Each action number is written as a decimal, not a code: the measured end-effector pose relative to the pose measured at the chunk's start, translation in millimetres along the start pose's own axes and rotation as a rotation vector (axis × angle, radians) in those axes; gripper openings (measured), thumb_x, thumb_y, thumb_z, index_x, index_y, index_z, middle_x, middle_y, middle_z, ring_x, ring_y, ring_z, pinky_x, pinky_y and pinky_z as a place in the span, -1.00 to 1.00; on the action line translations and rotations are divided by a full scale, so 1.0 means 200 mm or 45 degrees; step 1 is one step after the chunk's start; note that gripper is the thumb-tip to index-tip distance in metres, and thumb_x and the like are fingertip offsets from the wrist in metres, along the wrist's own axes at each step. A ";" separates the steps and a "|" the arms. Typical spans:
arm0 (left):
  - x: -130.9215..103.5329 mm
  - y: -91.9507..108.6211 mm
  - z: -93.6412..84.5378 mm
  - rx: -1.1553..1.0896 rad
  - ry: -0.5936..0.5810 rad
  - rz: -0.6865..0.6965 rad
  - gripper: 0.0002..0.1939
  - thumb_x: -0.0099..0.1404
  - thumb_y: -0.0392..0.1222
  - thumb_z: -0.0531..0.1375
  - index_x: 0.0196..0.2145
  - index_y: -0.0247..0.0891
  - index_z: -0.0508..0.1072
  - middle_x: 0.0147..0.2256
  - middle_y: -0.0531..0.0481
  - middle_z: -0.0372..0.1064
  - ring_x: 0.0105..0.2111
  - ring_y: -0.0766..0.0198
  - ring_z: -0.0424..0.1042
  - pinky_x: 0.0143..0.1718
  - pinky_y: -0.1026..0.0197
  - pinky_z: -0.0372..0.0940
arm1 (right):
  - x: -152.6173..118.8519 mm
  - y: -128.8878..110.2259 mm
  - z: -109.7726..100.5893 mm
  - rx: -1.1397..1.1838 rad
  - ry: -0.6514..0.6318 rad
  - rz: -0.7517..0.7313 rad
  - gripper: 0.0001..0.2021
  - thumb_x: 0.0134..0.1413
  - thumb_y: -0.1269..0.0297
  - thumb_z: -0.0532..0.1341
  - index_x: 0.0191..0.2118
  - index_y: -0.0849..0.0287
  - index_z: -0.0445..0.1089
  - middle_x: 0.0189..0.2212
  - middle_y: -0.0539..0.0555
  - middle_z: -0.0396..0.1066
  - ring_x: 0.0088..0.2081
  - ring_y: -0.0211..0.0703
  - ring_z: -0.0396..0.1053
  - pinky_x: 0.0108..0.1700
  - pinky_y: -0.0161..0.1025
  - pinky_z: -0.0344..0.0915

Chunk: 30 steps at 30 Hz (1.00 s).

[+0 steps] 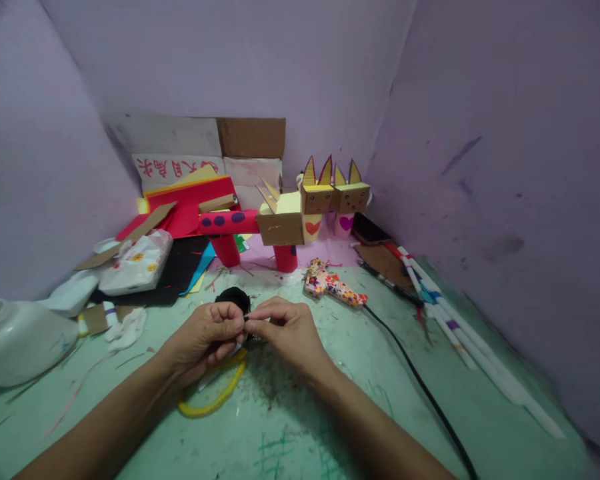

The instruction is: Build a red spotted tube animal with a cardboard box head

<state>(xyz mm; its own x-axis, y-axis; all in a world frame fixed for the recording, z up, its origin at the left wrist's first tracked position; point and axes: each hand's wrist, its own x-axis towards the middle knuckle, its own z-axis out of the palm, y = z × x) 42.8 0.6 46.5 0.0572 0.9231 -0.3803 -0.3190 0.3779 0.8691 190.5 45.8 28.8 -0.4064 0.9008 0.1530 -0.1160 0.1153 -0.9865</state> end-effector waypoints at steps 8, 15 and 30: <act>0.01 -0.02 -0.01 -0.036 -0.136 -0.029 -0.55 -0.24 -0.03 0.43 -0.57 -0.30 0.26 -0.70 0.04 0.38 -0.85 0.52 0.13 -0.88 0.51 -0.07 | 0.00 -0.01 0.00 0.179 -0.120 0.227 -0.89 -0.37 0.26 0.41 -0.62 0.14 0.52 -0.57 0.01 0.42 -0.49 -0.30 0.30 -0.42 -0.33 0.22; 0.02 -0.07 0.02 0.026 -0.146 0.053 -0.53 -0.12 0.14 0.35 -0.55 -0.30 0.26 -0.68 0.06 0.35 -0.84 0.53 0.12 -0.86 0.48 -0.12 | 0.00 -0.01 0.00 0.349 -0.164 0.251 -0.78 -0.34 0.19 0.42 -0.58 0.20 0.44 -0.62 -0.04 0.36 -0.57 -0.32 0.28 -0.48 -0.34 0.20; -0.01 -0.05 0.05 0.201 -0.088 0.260 -0.66 0.13 0.00 0.20 -0.27 -0.35 0.46 -0.79 0.18 0.15 -0.79 0.52 -0.01 -0.73 0.39 -0.18 | 0.00 0.00 0.00 0.192 0.028 0.054 -0.86 -0.23 0.20 0.35 -0.53 0.14 0.46 -0.23 0.03 0.23 -0.23 -0.19 0.27 -0.26 -0.28 0.23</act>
<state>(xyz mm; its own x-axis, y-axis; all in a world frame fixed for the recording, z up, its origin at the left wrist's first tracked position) 54.9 -4.9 41.8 0.0731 0.9820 -0.1739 -0.1798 0.1845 0.9662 190.5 46.8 28.2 -0.3937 0.9128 0.1085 -0.2349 0.0143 -0.9719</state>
